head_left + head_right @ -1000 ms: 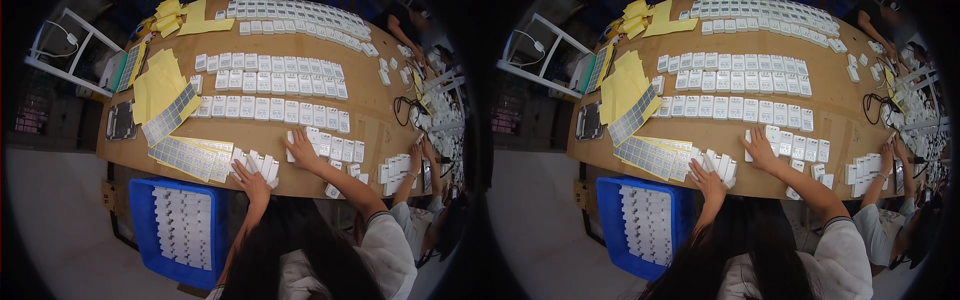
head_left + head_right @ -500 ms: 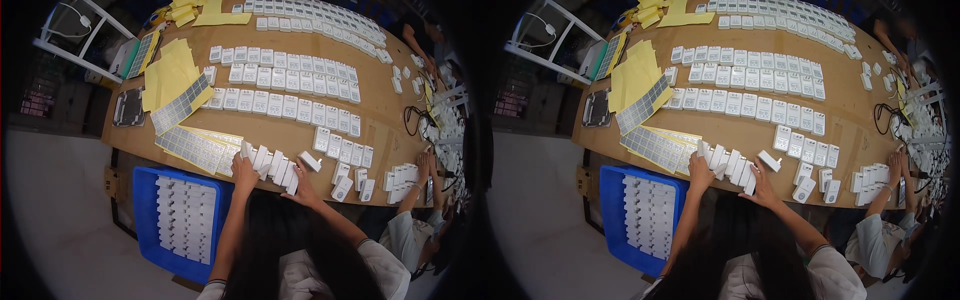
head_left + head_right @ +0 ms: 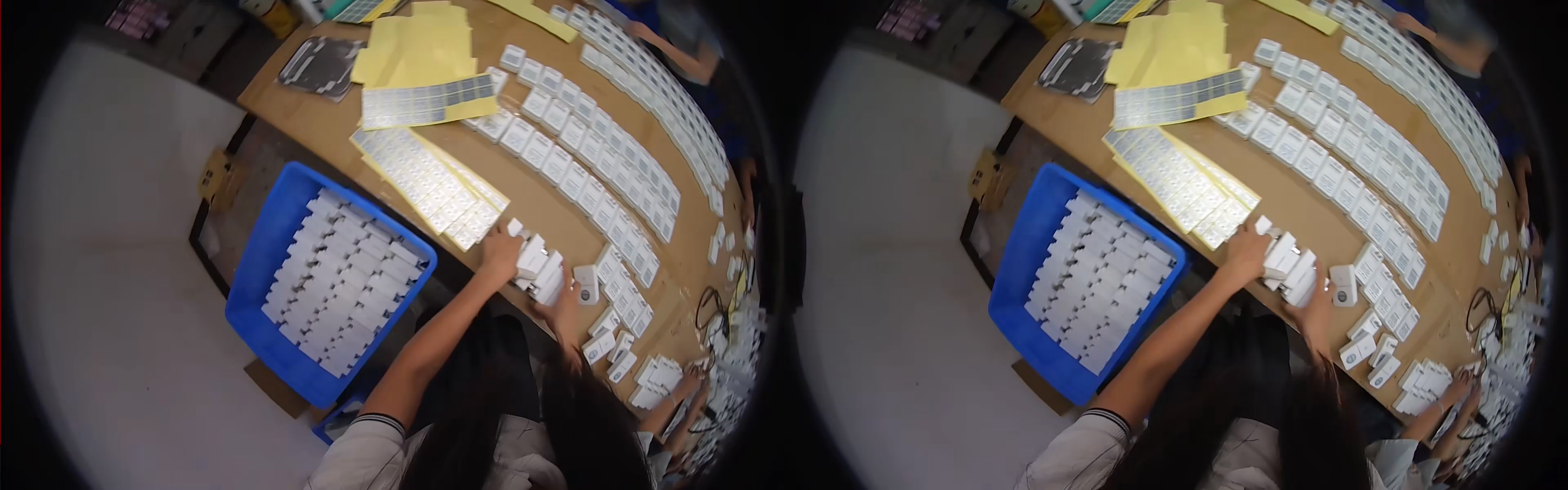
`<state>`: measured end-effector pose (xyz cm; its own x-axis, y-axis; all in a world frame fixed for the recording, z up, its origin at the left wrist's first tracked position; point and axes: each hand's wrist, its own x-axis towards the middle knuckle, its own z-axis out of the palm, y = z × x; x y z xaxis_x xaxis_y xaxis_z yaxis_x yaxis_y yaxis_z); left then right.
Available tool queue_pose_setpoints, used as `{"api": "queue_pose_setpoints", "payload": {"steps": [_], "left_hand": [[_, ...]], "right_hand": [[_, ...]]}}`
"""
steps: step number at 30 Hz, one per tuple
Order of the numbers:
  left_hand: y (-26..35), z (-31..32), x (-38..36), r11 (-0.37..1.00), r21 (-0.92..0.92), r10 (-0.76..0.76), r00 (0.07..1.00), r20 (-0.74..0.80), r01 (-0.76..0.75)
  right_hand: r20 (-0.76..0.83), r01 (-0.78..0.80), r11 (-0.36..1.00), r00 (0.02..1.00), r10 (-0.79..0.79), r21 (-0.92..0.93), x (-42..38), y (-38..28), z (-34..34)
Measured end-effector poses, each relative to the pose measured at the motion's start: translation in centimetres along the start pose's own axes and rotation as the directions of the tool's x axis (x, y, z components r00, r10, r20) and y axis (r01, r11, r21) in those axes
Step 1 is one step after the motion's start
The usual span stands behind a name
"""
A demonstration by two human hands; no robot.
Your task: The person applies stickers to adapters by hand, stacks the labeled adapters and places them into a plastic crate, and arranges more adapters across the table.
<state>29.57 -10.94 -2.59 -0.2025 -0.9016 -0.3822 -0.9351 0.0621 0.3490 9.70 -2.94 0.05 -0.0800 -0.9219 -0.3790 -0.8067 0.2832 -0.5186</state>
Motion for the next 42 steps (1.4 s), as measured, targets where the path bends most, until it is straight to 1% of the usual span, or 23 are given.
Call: {"api": "queue_pose_setpoints", "payload": {"steps": [3, 4, 7, 8, 9, 12, 13, 14, 15, 17, 19, 21, 23, 24, 26, 27, 28, 29, 31, 34, 37, 40, 42], "left_hand": [[-0.3, -0.3, -1.6, 0.987, -0.156, -0.054, 0.990, -0.128, 0.034], [-0.8, -1.1, -2.3, 0.990, -0.140, -0.046, 0.992, -0.119, 0.030], [-4.2, -4.0, -5.7, 0.978, -0.190, -0.137, 0.958, -0.253, 0.089], [-6.0, -6.3, -8.0, 0.961, -0.254, -0.188, 0.931, -0.314, 0.108], [-8.3, -7.8, -10.1, 0.918, -0.377, -0.247, 0.922, -0.297, 0.125], [-16.3, -8.1, -18.4, 0.853, -0.479, -0.427, 0.807, -0.408, 0.209], [-18.8, -8.2, -21.9, 0.825, -0.507, -0.496, 0.749, -0.439, 0.250], [-21.2, -8.6, -25.8, 0.795, -0.521, -0.551, 0.730, -0.405, 0.311], [-23.4, -8.8, -29.6, 0.763, -0.531, -0.600, 0.708, -0.373, 0.368], [-27.3, -5.7, -36.7, 0.738, -0.419, -0.673, 0.624, -0.396, 0.529], [-28.8, -2.8, -42.6, 0.515, -0.504, -0.851, 0.485, -0.201, 0.694], [-30.1, 2.1, -46.0, 0.257, -0.563, -0.945, 0.325, 0.022, 0.786], [-32.1, 11.9, -48.5, 0.148, -0.543, -0.957, 0.258, 0.132, 0.827], [-32.8, 15.9, -48.9, 0.145, -0.619, -0.928, 0.322, 0.185, 0.772], [-32.8, 21.4, -48.6, 0.106, -0.756, -0.850, 0.453, 0.268, 0.646], [-31.8, 21.6, -48.1, 0.161, -0.815, -0.876, 0.460, 0.141, 0.556], [-30.7, 21.3, -47.3, 0.225, -0.859, -0.891, 0.454, 0.009, 0.460], [-30.1, 21.0, -46.7, 0.292, -0.886, -0.895, 0.430, -0.121, 0.359], [-30.3, 21.4, -46.7, 0.338, -0.851, -0.868, 0.484, -0.115, 0.403], [-30.7, 21.7, -46.8, 0.313, -0.849, -0.869, 0.490, -0.074, 0.426], [-30.8, 21.8, -46.9, 0.279, -0.838, -0.881, 0.472, -0.029, 0.469], [-31.3, 21.6, -47.1, 0.239, -0.803, -0.894, 0.447, 0.038, 0.545], [-32.3, 21.8, -47.2, 0.208, -0.766, -0.900, 0.426, 0.094, 0.608]], "right_hand": [[-0.098, 0.085, 0.996, 0.991, -0.086, -0.019, -0.1, -0.5, 0.5], [-0.113, 0.121, 0.992, 0.986, -0.124, -0.031, -0.1, -1.7, 0.8], [-0.147, 0.258, 0.964, 0.953, -0.265, -0.066, -0.8, -6.5, 1.3], [-0.149, 0.321, 0.944, 0.933, -0.328, -0.071, -1.3, -8.8, 2.0], [-0.136, 0.388, 0.918, 0.908, -0.396, -0.079, -1.8, -11.4, 2.6], [0.002, 0.558, 0.823, 0.828, -0.561, -0.106, -4.6, -20.6, 6.3], [0.105, 0.539, 0.813, 0.842, -0.530, -0.220, -6.1, -24.4, 8.2], [0.195, 0.617, 0.770, 0.785, -0.588, -0.162, -7.4, -25.7, 11.0], [0.353, 0.593, 0.779, 0.786, -0.507, -0.204, -9.5, -28.8, 13.1], [0.510, 0.693, 0.704, 0.666, -0.544, -0.154, -12.7, -30.6, 19.9], [0.640, 0.784, 0.615, 0.515, -0.571, -0.083, -16.0, -31.5, 25.6], [0.674, 0.841, 0.540, 0.412, -0.612, -0.024, -17.8, -29.2, 31.9], [0.739, 0.881, 0.472, 0.330, -0.587, -0.018, -18.7, -27.1, 36.5], [0.758, 0.877, 0.476, 0.351, -0.550, -0.061, -18.7, -25.3, 38.7], [0.750, 0.906, 0.367, 0.391, -0.533, -0.212, -19.5, -23.8, 40.0], [0.745, 0.908, 0.309, 0.412, -0.525, -0.284, -20.1, -23.1, 40.4], [0.779, 0.896, 0.282, 0.438, -0.448, -0.342, -20.7, -22.8, 40.7], [0.820, 0.912, 0.184, 0.410, -0.400, -0.366, -20.7, -22.7, 41.3], [0.889, 0.925, -0.021, 0.359, -0.286, -0.380, -20.5, -23.5, 41.5], [0.732, 0.965, -0.001, 0.198, -0.652, -0.262, -20.0, -23.8, 41.4], [0.891, 0.987, 0.148, 0.124, -0.436, -0.065, -18.8, -24.1, 39.5], [0.810, 0.940, 0.305, 0.057, -0.583, 0.153, -17.0, -22.3, 40.6], [0.633, 0.901, 0.361, 0.135, -0.762, 0.242, -15.5, -22.8, 38.4]]}}
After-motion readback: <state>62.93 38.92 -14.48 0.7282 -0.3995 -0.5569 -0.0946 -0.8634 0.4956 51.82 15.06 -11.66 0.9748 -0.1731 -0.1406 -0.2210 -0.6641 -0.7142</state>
